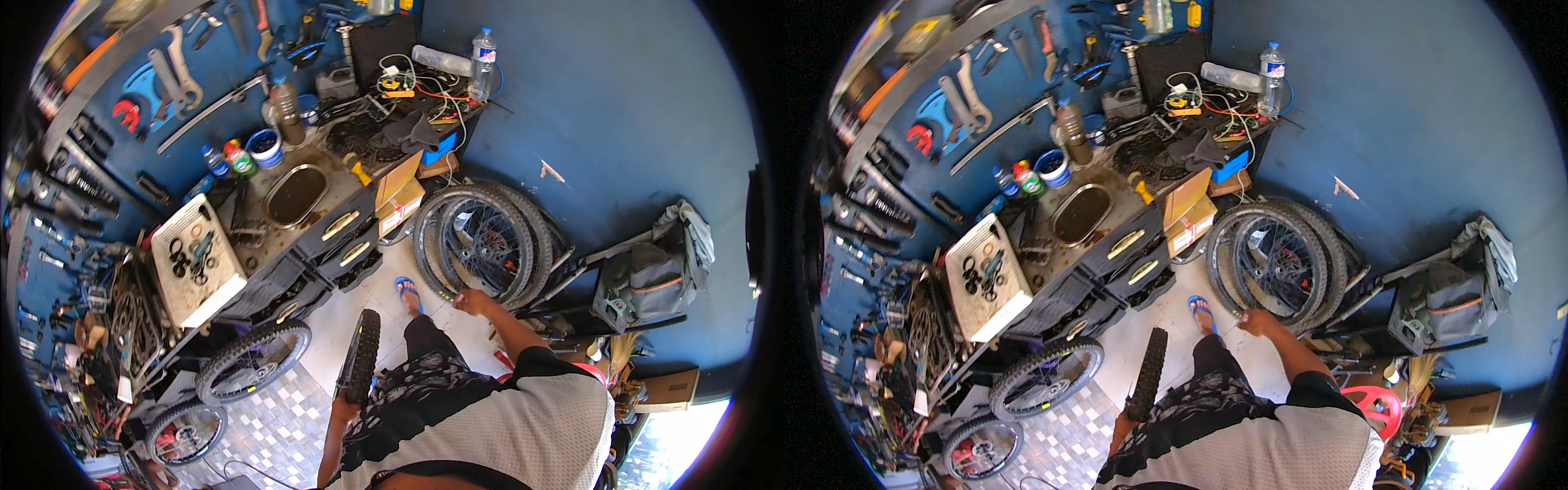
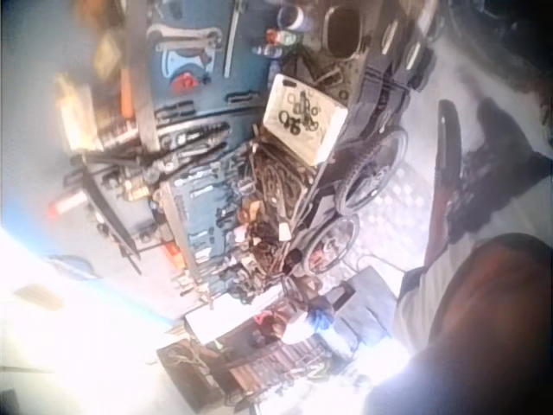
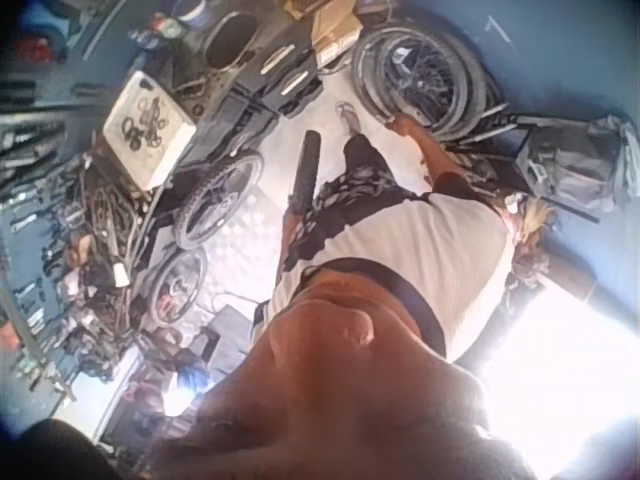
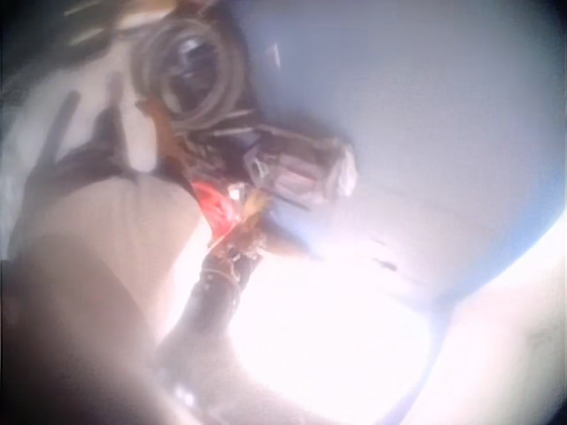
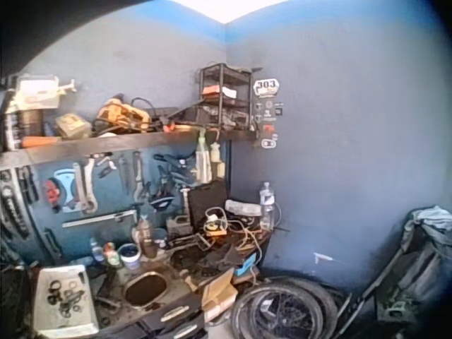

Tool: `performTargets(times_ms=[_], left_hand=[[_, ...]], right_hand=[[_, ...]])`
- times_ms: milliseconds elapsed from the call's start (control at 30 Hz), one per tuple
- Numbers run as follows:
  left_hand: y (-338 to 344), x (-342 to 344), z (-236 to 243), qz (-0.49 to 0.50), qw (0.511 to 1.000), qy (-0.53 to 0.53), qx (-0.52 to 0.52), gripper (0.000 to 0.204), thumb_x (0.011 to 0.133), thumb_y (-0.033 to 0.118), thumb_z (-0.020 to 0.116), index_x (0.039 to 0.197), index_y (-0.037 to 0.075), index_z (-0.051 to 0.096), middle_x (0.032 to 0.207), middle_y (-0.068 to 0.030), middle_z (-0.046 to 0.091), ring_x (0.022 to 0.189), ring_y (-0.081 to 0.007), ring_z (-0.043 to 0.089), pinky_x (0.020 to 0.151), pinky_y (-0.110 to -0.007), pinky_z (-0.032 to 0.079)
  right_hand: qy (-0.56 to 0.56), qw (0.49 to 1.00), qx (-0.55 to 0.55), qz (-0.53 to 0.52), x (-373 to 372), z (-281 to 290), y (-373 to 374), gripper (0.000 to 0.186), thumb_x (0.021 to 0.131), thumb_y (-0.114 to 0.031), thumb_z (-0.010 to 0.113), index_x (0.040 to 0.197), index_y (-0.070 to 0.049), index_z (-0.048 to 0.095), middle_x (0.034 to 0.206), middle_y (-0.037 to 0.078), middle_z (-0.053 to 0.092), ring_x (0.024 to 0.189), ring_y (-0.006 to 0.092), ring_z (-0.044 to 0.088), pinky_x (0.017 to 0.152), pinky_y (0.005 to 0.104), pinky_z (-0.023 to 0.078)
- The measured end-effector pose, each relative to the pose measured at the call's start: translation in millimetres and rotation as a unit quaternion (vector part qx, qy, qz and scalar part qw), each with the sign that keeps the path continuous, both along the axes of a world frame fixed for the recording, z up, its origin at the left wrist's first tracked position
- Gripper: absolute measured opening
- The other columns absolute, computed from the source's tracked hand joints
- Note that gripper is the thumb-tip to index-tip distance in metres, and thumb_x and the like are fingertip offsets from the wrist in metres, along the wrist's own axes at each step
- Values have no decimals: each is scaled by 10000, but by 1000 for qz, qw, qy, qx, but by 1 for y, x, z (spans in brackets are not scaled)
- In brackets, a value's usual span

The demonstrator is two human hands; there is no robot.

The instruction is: The person assembles a bicycle wheel hub by inserting small parts into the hub and then attaching the hub to the wheel. They use a tool to tighten the hub onto the wheel and then place the wheel on the floor.

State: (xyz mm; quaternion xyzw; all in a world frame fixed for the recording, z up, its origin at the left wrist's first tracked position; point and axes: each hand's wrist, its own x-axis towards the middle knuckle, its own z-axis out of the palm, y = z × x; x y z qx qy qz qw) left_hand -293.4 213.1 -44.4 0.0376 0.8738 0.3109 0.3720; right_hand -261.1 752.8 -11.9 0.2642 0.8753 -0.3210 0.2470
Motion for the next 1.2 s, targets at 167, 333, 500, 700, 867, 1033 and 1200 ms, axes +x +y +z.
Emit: performTargets(times_ms=[167, 333, 500, 700, 867, 1033, 1200], left_hand=[[62, -63, -4, -34, 997, -51, -37, 770, 682, 385, 906, 1322, 48, 642, 1135, -234, 754, 1075, -396, 733, 916, -461, 583], [132, -127, 6, -77, 989, -107, -73, 825, 661, 442, 926, 1306, 10, 647, 1148, -242, 748, 1109, -380, 722, 945, -448, 579], [192, -166, 33, -75, 984, -159, -7, 803, 662, 453, 911, 1308, 53, 651, 1159, -209, 753, 1105, -369, 723, 943, -442, 579], [248, -199, 49, -96, 982, -157, -31, 714, 691, 387, 875, 1313, 119, 650, 1151, -168, 762, 1089, -351, 729, 931, -435, 576], [268, -213, 46, -98, 980, -173, -9, 691, 704, 355, 858, 1331, 162, 640, 1153, -145, 765, 1075, -345, 732, 922, -432, 577], [282, -227, 28, -149, 978, -141, -34, 746, 688, 384, 873, 1369, 215, 622, 1169, -136, 763, 1064, -343, 734, 922, -431, 584], [279, -238, 23, -168, 974, -143, -49, 806, 672, 438, 874, 1414, 279, 602, 1164, -145, 764, 1061, -358, 733, 916, -460, 591]], right_hand=[[136, 990, 10, -15, -108, 44, 87, 354, 941, -386, 707, 1146, -97, 707, 1100, 169, 759, 1016, 381, 724, 897, 490, 565], [240, 969, 26, -57, -200, 103, 184, 287, 961, -302, 687, 1149, -86, 695, 1043, 150, 756, 932, 382, 740, 826, 494, 581], [387, 919, 57, -37, -279, 145, 245, 187, 952, -161, 689, 1107, -63, 725, 976, 132, 746, 757, 305, 715, 708, 416, 578], [459, 888, 19, 1, -365, 172, 260, 158, 947, -159, 718, 1073, -65, 732, 975, 116, 741, 751, 289, 729, 680, 384, 583], [497, 865, 15, 73, -403, 181, 261, 140, 956, -123, 725, 1082, -66, 748, 970, 106, 735, 768, 282, 729, 677, 358, 585], [519, 850, 11, 85, -424, 184, 264, 151, 954, -121, 734, 1097, -80, 757, 914, 92, 716, 684, 250, 691, 614, 350, 550], [527, 846, 0, 85, -440, 182, 267, 137, 949, -127, 733, 1076, -83, 761, 916, 91, 725, 685, 261, 699, 619, 366, 564]])
